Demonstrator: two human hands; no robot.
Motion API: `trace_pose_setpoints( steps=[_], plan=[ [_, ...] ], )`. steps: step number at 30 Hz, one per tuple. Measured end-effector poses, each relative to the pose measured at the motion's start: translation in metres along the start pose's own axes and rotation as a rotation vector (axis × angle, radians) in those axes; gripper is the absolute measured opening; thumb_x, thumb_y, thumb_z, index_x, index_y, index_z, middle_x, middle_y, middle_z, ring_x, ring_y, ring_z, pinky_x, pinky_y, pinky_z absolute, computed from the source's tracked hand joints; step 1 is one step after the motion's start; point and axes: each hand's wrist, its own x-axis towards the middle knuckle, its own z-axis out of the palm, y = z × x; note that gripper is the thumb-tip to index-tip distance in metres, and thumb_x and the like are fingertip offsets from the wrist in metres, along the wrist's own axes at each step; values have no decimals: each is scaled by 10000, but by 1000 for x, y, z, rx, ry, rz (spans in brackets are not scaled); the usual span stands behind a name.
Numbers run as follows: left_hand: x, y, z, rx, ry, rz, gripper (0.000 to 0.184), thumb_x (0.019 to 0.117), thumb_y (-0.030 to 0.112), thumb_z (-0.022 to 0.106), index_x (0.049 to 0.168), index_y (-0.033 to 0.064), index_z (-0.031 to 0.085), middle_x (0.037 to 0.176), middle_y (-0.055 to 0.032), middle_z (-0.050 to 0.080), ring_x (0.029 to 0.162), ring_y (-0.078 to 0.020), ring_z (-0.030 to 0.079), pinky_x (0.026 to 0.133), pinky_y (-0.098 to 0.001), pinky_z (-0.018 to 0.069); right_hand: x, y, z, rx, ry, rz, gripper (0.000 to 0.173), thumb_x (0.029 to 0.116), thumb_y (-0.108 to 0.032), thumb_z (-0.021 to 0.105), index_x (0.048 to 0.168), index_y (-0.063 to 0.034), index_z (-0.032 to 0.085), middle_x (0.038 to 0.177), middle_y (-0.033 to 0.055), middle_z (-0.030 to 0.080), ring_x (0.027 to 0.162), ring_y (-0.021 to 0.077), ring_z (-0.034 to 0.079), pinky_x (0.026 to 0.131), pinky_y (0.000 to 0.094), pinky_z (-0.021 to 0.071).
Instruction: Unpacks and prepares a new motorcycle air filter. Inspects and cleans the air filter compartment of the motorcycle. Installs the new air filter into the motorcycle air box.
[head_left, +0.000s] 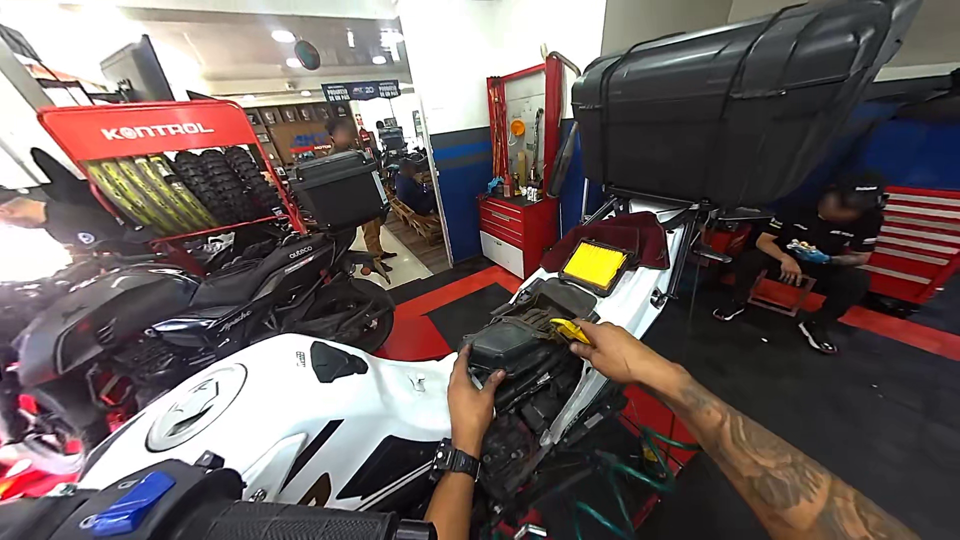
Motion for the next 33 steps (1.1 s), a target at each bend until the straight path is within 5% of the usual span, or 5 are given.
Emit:
trace_pose_setpoints(
  steps=[6,9,19,25,33],
  plan=[
    [29,29,-12,68,0,89,769,822,424,851,1454,93,564,1420,-126,607,1298,-287,586,1099,-547,467,-49,-15,42,-48,-33,41,420,1074,-353,479,1451,-174,531,1111,160,701,1046,340,684,944,571,525],
    [51,55,-11,168,-7,161,704,843,481,818,1407,114,611,1407,-105,618,1296,-298,586,1103,-575,460,-53,-21,54,-153,143,148,400,1064,-337,495,1433,-191,545,1117,114,719,985,321,713,869,547,567],
    [98,132,-3,484,-139,238,638,847,606,755,1329,193,691,1336,-59,673,1200,-313,643,1006,-611,500,-15,-43,58,-219,92,213,310,1022,-323,550,1259,-133,611,1058,122,711,968,334,710,810,538,575],
    [99,134,-6,513,-166,234,645,832,625,759,1321,209,698,1309,-51,685,1171,-291,658,995,-612,506,-5,-38,55,72,-35,164,315,1046,-340,553,1238,-102,627,984,140,693,936,317,688,827,547,548],
    [98,133,-4,520,-149,260,636,833,628,759,1310,211,706,1296,-42,691,1133,-285,670,984,-600,513,-3,-53,72,-24,94,77,314,1041,-327,536,1282,-140,611,1052,125,706,945,328,710,804,552,580]
  ],
)
